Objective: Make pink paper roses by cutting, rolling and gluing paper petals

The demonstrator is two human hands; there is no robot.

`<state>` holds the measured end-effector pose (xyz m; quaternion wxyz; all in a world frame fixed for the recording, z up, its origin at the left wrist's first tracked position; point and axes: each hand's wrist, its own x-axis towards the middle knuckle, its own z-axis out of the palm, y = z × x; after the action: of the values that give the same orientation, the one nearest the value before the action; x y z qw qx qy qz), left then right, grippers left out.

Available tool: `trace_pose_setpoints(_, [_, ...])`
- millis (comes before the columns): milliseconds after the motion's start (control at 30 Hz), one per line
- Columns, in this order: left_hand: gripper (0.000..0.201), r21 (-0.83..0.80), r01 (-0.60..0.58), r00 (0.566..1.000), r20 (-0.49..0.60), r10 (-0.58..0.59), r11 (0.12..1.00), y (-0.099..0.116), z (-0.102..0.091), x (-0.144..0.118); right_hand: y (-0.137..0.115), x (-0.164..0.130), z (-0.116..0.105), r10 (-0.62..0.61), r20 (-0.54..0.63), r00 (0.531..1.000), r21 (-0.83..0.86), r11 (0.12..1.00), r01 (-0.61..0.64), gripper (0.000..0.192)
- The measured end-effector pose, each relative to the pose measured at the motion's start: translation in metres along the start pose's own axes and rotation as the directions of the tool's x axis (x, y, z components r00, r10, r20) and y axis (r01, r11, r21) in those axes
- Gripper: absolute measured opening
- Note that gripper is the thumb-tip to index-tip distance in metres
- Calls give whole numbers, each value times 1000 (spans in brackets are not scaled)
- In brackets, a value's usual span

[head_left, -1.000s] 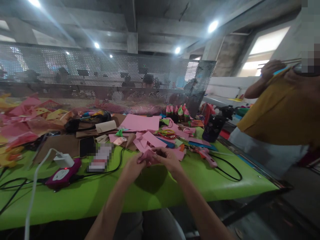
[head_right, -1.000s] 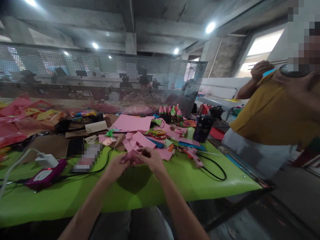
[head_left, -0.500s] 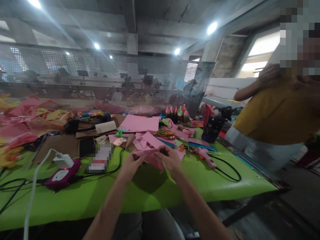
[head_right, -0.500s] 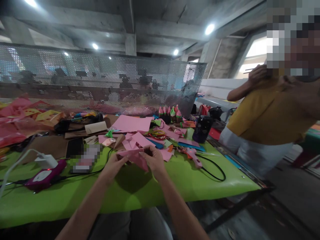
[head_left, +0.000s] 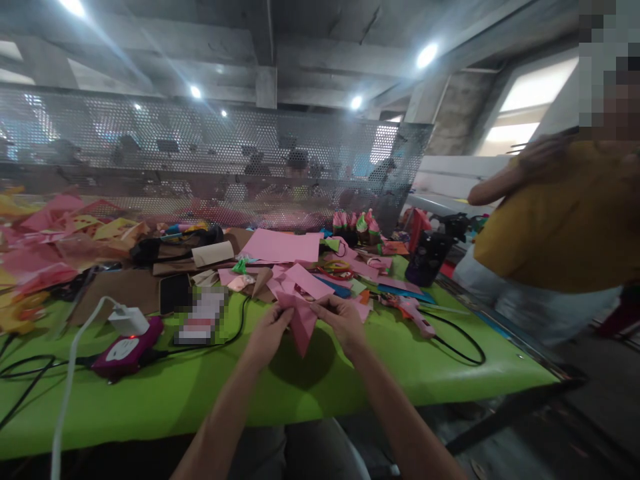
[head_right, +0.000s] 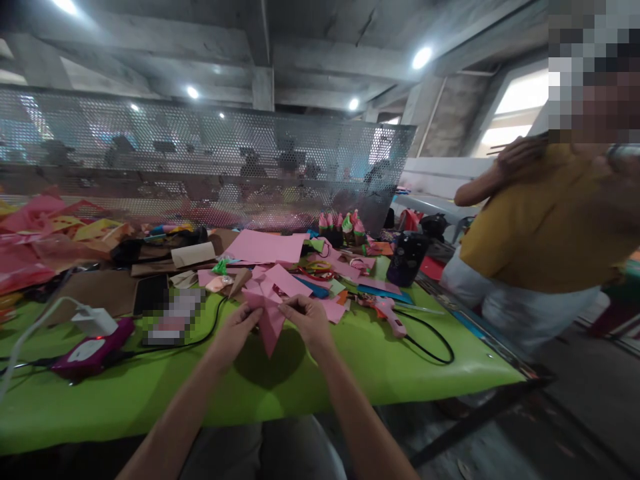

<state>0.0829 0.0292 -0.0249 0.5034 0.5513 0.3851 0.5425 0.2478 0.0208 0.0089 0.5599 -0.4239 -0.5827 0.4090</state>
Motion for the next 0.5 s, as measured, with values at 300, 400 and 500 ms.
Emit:
trace_pose_setpoints(300, [23,108,-81,997,16,80,991,3,2,-3,-2,-1,2,-22,31,999,-69,997,24,29])
trace_pose_setpoints(400, [22,153,-85,995,59,77,984,4,4,-5,-1,-1,3,-53,-3,999,-71,996,53,30])
trace_pose_setpoints(500, [22,191,-83,991,119,61,978,5,7,-7,1,-1,3,-49,-6,999,-63,997,49,24])
